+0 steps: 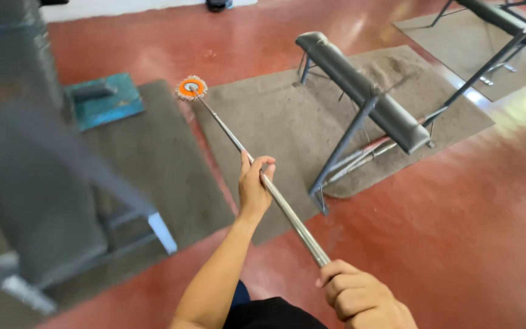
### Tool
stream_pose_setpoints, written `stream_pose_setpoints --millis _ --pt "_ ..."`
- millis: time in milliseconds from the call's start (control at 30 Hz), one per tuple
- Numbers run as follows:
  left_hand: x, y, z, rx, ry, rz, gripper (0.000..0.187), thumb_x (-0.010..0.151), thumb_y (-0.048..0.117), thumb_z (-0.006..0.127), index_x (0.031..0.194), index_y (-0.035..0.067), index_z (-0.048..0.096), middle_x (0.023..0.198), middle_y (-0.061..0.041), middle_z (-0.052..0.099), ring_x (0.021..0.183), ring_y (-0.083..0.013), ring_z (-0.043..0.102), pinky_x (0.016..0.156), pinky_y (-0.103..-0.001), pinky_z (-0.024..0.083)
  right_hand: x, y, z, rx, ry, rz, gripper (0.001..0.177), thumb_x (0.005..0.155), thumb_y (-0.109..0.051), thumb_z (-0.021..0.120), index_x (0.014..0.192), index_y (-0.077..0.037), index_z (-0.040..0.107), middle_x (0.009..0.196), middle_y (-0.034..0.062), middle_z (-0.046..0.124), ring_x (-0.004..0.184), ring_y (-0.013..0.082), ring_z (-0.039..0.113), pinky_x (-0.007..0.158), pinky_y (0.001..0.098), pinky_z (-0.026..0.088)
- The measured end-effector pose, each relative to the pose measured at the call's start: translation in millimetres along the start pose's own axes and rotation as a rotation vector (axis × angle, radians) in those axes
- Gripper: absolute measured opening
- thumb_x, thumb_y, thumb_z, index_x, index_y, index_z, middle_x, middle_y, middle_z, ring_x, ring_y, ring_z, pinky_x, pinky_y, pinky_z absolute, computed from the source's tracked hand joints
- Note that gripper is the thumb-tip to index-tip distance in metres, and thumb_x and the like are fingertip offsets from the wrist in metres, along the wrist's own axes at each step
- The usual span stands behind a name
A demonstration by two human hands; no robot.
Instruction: The recorder is mopping the red floor of a gym using a long-handled mop.
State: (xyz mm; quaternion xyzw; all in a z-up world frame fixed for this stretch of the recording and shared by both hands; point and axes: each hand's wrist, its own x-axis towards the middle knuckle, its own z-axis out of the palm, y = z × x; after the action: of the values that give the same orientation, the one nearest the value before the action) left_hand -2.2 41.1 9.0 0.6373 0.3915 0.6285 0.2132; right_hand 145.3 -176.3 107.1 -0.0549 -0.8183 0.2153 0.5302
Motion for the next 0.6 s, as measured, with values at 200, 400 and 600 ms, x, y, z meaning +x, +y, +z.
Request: stream_pose_setpoints --millis 200,400,600 --pt "176 -89 28 -0.052 -0.145 -0.041 0.012 0.093 0.009 0.068 0.103 0.015 0.069 0.133 -0.018 0.059 0.063 -0.0140 0.053 0.067 -0.033 0.051 80 163 -57 -0.070 -0.221 0.018 0.026 0.102 -0.001 0.048 0.076 -0.006 0.048 0.070 0.0080 0.054 0.067 0.0244 0.060 0.093 0.0554 0.055" --pt "289 -163 77 -0.117 -0.191 -0.040 0.016 0.087 0.003 0.071 0.099 0.013 0.069 0.155 -0.034 0.040 0.059 -0.0135 0.049 0.064 -0.032 0.051 76 272 -98 -0.080 -0.152 0.485 0.030 0.101 -0.001 0.055 0.071 -0.003 0.056 0.079 0.0082 0.068 0.098 0.0290 0.065 0.098 0.0380 0.052" --pt "401 -258 155 -0.143 -0.267 -0.099 0.014 0.089 0.007 0.071 0.100 0.014 0.070 0.158 -0.041 0.029 0.140 -0.0463 0.050 0.103 -0.042 0.045 80 411 -200 0.424 0.038 1.410 0.013 0.096 0.007 0.059 0.106 0.004 0.067 0.086 0.0147 0.076 0.082 0.0196 0.069 0.081 0.0222 0.051"
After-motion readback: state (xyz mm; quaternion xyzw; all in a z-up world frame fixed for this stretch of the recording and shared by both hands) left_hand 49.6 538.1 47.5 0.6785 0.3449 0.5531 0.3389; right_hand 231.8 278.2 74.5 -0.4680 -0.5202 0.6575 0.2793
